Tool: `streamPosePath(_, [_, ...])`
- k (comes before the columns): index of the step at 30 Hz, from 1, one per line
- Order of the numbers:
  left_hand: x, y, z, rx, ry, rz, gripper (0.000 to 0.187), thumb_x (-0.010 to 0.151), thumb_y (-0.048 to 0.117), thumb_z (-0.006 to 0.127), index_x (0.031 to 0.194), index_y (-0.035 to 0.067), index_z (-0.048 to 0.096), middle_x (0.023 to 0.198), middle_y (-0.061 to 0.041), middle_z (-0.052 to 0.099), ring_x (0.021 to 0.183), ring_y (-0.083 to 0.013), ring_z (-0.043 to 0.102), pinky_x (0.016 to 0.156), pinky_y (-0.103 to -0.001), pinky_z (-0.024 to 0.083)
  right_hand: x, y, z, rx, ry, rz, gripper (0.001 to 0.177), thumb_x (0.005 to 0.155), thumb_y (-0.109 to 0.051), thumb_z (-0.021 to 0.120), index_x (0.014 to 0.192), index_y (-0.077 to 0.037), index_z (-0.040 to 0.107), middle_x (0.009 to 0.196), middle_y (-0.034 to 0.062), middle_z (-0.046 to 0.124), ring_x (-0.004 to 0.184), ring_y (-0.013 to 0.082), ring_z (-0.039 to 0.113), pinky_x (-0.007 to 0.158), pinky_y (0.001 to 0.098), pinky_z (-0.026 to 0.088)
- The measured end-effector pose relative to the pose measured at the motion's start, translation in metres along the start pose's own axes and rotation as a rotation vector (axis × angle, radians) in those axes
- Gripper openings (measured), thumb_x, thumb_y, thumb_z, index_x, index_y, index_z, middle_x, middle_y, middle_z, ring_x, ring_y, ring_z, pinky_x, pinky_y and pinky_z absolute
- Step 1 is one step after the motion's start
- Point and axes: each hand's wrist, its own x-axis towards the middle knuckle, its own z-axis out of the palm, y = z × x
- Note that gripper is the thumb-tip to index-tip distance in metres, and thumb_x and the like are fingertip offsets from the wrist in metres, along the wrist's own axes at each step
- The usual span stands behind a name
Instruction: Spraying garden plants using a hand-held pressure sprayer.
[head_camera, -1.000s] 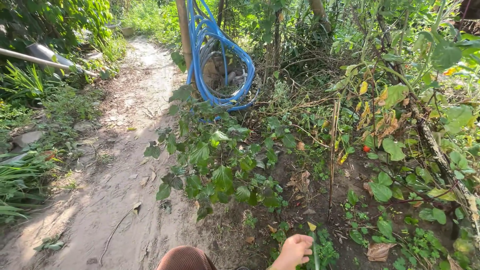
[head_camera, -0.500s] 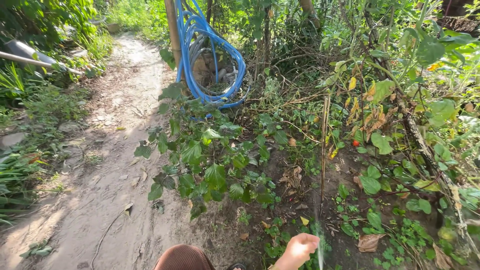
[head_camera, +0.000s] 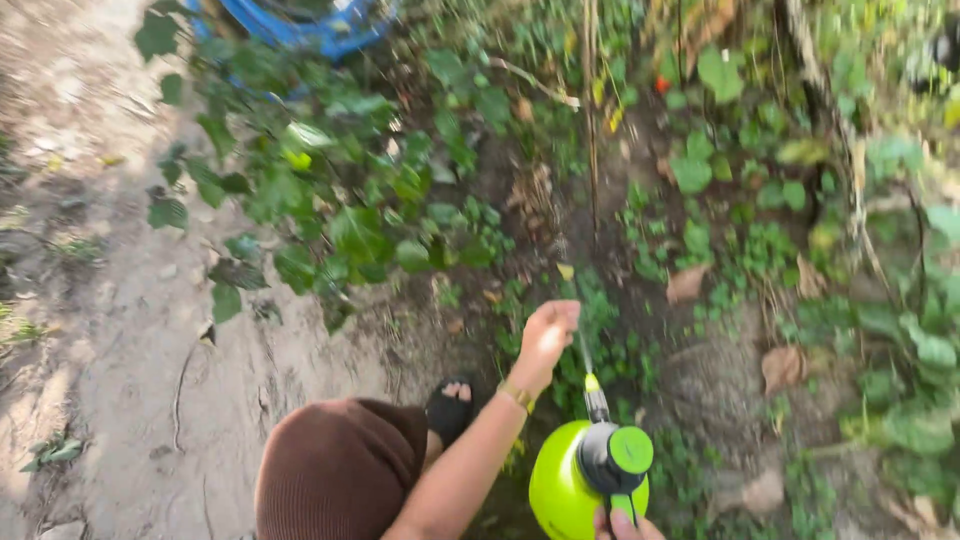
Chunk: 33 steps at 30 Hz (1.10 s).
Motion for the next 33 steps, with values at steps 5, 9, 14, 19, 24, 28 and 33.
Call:
streamPosePath(5, [-0.02,0.001,0.011,0.081,-0.037,-0.104,0.03,0.091,0.013,0.057,0.118,0.007,0.069,0.114,-0.004,0.067,0.099,-0.0152,0.06,0.089,-0.03,0.047,-0.056,-0.064,0.114,-0.04,0.376,-0.047,0.037,0.097,-0.02,0.056,0.102,0.015,0.068,0.071,0.0253,0.064,0.054,0.0284,0.053,0.052,0.0373,0.042])
streamPosePath(9, [-0.031,-0.003,0.015,0.164,-0.082,-0.123,0.033,0.095,0.014,0.055,0.125,0.005,0.065,0.114,-0.007,0.067,0.103,-0.0153,0.061,0.089,-0.029,0.048,-0.071,-0.079,0.132,-0.036,0.444,0.03,0.038,0.099,-0.02,0.057,0.103,0.015,0.068,0.063,0.0203,0.061,0.047,0.027,0.051,0.045,0.0379,0.041])
streamPosePath(14, [-0.037,0.003,0.022,0.166,-0.095,-0.14,0.035,0.095,0.015,0.054,0.127,0.004,0.064,0.123,-0.009,0.066,0.106,-0.018,0.061,0.093,-0.032,0.048,-0.091,-0.113,0.172,0.012,0.461,-0.002,0.034,0.102,-0.018,0.054,0.108,0.014,0.064,0.073,0.0189,0.059,0.056,0.0235,0.049,0.049,0.0354,0.041])
streamPosePath(19, [-0.035,-0.004,0.03,0.189,-0.108,-0.149,0.036,0.094,0.014,0.054,0.126,0.002,0.064,0.123,-0.011,0.067,0.105,-0.0188,0.062,0.09,-0.031,0.049,-0.098,-0.122,0.188,0.023,0.507,-0.034,0.037,0.103,-0.02,0.053,0.109,0.014,0.064,0.072,0.0168,0.059,0.056,0.0221,0.049,0.05,0.0335,0.04])
streamPosePath(24, [-0.031,-0.018,0.038,0.156,-0.1,-0.174,0.029,0.092,0.011,0.057,0.119,0.005,0.068,0.112,-0.005,0.068,0.096,-0.0133,0.062,0.085,-0.027,0.05,-0.108,-0.145,0.231,0.137,0.603,-0.093,0.032,0.103,-0.02,0.054,0.109,0.01,0.063,0.082,0.0153,0.058,0.064,0.0182,0.047,0.054,0.0313,0.041])
streamPosePath(28, [-0.033,-0.024,0.045,0.167,-0.189,-0.194,0.039,0.092,0.016,0.057,0.127,0.004,0.067,0.123,-0.008,0.07,0.107,-0.0185,0.064,0.095,-0.032,0.05,-0.116,-0.162,0.255,0.231,0.694,-0.09,0.033,0.105,-0.023,0.052,0.108,0.009,0.061,0.077,0.0133,0.054,0.063,0.0195,0.046,0.058,0.0319,0.04])
streamPosePath(33, [-0.032,-0.046,0.058,0.16,-0.353,-0.252,0.043,0.093,0.009,0.052,0.134,0.005,0.063,0.128,-0.011,0.07,0.106,-0.0166,0.065,0.095,-0.029,0.047,-0.122,-0.159,0.258,0.332,0.768,-0.149,0.033,0.108,-0.025,0.05,0.108,0.006,0.059,0.078,0.0129,0.054,0.064,0.02,0.046,0.059,0.0329,0.04])
